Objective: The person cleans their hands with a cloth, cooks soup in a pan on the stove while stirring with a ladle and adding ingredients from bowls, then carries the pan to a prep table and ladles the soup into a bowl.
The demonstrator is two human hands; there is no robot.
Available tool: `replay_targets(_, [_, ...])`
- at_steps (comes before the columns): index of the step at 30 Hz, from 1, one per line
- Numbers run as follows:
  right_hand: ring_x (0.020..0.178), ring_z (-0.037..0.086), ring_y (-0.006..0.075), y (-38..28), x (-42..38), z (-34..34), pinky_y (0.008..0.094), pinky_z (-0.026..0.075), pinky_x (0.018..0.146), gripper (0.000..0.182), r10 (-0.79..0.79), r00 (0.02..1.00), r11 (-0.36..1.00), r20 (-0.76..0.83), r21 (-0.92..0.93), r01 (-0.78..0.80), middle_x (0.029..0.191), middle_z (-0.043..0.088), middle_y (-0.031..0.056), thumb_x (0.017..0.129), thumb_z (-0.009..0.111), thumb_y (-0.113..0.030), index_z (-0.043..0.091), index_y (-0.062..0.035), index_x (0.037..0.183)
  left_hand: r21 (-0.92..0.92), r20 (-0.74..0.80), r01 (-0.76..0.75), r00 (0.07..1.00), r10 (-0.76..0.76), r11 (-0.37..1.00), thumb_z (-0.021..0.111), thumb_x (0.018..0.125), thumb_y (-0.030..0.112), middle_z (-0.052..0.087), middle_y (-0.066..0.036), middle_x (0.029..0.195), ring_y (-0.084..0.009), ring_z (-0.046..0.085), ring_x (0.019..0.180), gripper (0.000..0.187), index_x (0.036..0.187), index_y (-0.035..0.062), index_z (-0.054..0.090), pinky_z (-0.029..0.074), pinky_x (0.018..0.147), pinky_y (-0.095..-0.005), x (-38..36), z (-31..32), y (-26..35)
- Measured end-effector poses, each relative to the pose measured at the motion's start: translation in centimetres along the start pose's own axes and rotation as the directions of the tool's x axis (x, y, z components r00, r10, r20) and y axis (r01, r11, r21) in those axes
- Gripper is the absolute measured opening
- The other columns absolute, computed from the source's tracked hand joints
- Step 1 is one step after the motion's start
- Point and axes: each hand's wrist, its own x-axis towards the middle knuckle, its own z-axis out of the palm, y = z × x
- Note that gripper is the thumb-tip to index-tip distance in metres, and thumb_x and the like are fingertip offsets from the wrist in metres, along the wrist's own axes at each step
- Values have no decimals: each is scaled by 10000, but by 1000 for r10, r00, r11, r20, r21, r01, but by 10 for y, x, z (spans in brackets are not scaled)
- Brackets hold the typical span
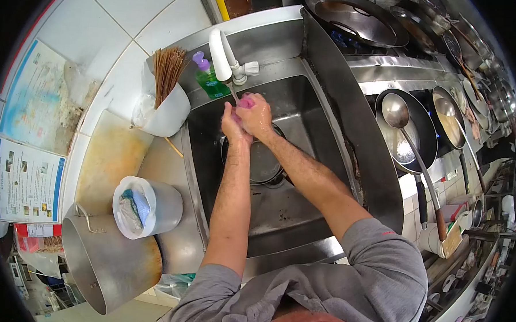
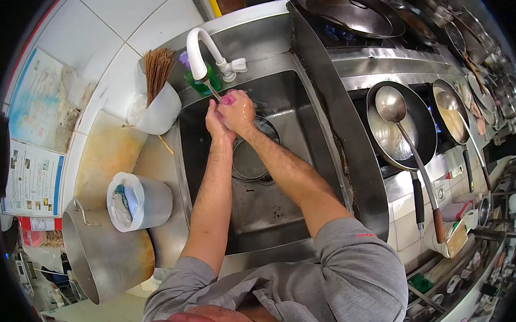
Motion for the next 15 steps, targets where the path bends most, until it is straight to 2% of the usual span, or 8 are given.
replay_targets(2, [761, 580, 332, -2, -1, -10, 385, 476, 660, 262, -122, 989, 990, 80, -59, 127, 848, 582, 149, 653, 627, -170, 601, -26, 870, -83, 109, 345, 936, -335, 935, 398, 893, 317, 615, -92, 980, -252, 591, 916, 319, 998, 81, 585, 477, 794, -413, 3, -10, 2])
replay_targets(3, [752, 568, 354, 4, -4, -13, 387, 473, 652, 261, -234, 959, 962, 162, -106, 253, 845, 575, 150, 659, 622, -171, 602, -31, 879, -85, 105, 346, 936, -337, 934, 398, 893, 317, 615, -92, 980, -252, 591, 916, 319, 998, 81, 585, 477, 794, -413, 5, -17, 3])
replay_targets(7, [757, 598, 297, 31, -2, -20, 371, 479, 655, 224, -235, 916, 947, 326, -134, 291, 846, 601, 113, 710, 615, -191, 598, -29, 864, 189, 1, 536, 838, -546, 823, 462, 877, 271, 616, -72, 923, -224, 595, 871, 244, 951, 76, 589, 482, 776, -383, 13, -27, -1])
replay_targets(9, [723, 620, 232, 43, 3, -19, 363, 480, 634, 216, 149, 925, 926, 351, 278, -255, 841, 626, 90, 752, 613, -222, 599, -30, 849, 380, -65, 151, 989, -136, 913, 555, 847, 232, 609, -58, 907, -199, 594, 845, 181, 937, 79, 592, 486, 750, -352, 13, -16, -4])
replay_targets(10, [734, 611, 184, 46, 5, -12, 338, 488, 665, 233, 274, 918, 781, 287, 491, -387, 877, 637, 87, 827, 595, -256, 606, -31, 889, 354, -34, 58, 998, -49, 933, 620, 826, 165, 605, -40, 869, -153, 588, 781, 141, 920, 66, 587, 478, 704, -301, 9, -9, -3])
replay_targets(11, [734, 611, 184, 51, 5, -8, 338, 488, 665, 233, 273, 919, 782, 286, 491, -385, 877, 637, 87, 827, 595, -256, 606, -31, 889, 353, -32, 57, 998, -49, 934, 620, 826, 165, 605, -40, 869, -153, 588, 781, 141, 920, 66, 587, 478, 704, -301, 6, -1, -4])
replay_targets(13, [714, 603, 197, 48, 1, -7, 342, 494, 697, 229, 589, 612, 2, 527, 757, -654, 850, 625, 76, 857, 588, -268, 594, -50, 928, 392, 106, -158, 986, 126, 907, 624, 840, 186, 604, -27, 832, -131, 576, 744, 158, 908, 51, 580, 470, 689, -291, 5, 5, -7])
replay_targets(15, [867, 604, 202, 44, 1, -5, 339, 485, 789, 324, 572, 622, -13, 535, 764, -645, 964, 606, 78, 869, 579, -325, 535, -55, 1043, 343, 124, -165, 984, 130, 925, 615, 857, 274, 610, -37, 895, -161, 591, 806, 253, 964, 51, 562, 478, 744, -320, -4, 1, -3])
